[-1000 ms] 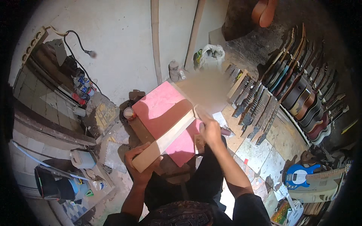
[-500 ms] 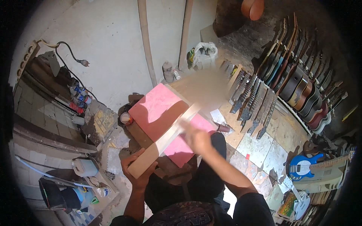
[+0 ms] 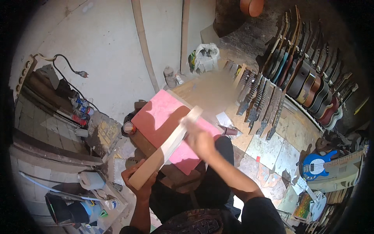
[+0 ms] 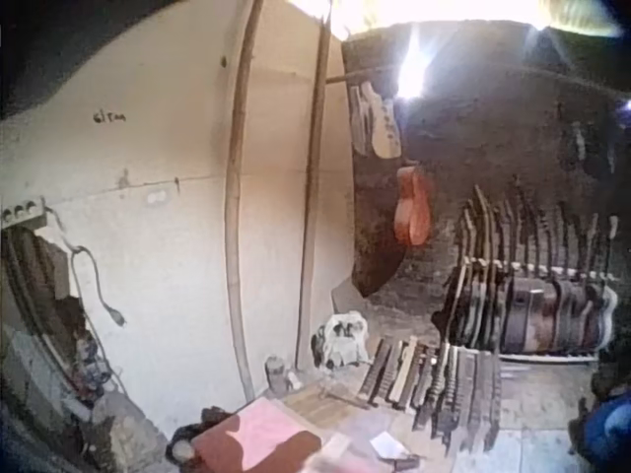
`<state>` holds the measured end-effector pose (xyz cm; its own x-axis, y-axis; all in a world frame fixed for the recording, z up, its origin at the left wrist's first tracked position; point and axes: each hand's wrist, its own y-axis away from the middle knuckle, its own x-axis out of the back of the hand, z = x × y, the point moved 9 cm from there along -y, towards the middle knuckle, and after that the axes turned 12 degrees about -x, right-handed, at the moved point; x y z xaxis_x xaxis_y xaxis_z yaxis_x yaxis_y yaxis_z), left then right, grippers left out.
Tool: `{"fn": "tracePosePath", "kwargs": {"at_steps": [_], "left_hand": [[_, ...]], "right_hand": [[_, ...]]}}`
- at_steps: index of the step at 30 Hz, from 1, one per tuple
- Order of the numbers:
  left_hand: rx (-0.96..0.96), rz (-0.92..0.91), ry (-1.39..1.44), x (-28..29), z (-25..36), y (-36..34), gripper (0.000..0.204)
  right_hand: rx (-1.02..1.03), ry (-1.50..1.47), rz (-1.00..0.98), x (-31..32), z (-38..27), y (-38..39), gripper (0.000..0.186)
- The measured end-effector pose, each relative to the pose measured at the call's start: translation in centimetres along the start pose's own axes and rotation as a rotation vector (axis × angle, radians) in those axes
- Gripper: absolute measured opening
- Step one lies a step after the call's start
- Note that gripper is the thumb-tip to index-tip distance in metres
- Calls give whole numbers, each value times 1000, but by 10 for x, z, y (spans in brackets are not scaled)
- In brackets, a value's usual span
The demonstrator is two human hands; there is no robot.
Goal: The person sands the surface and edges of a wooden guitar body by hand using sandpaper.
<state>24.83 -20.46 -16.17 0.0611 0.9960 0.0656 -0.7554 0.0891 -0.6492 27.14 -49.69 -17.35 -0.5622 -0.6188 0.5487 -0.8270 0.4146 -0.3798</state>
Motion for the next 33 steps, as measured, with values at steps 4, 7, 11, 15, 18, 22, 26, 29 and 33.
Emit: {"fn": "tracePosePath", "kwargs": {"at_steps": [4,7,11,15,18,22,26,29,33], "left_hand": [[20,-30,-15,0,-2,2,74],[-19,-72,-15,-9,3,-6,74],[0,-21,-29,3,1,2,74],[49,-36,-18,-5,-1,-3,74],[95,-25,-45,6,1,-5,73],[29,-32,-56,9,5,-8,75],[62,-14,-73,22,-4,-1,74],[66,23,-55,34,-7,3,74],[83,-7,-59,29,-7,7,73]], "right_hand": [[-114,28,-152,-3,33,-3,43],[-343,-41,-95,3,79,-31,52],[-169,-45,-348,-17,7,9,53],[-289,-230,-102,0,104,-33,58],[-236,-111,-180,-9,37,-24,59],[-138,-46,-158,-4,57,-22,58],[-395,-84,-173,-16,73,-32,56],[-102,-79,-274,-25,19,-8,56],[-487,100,-223,-14,103,-47,57]]}}
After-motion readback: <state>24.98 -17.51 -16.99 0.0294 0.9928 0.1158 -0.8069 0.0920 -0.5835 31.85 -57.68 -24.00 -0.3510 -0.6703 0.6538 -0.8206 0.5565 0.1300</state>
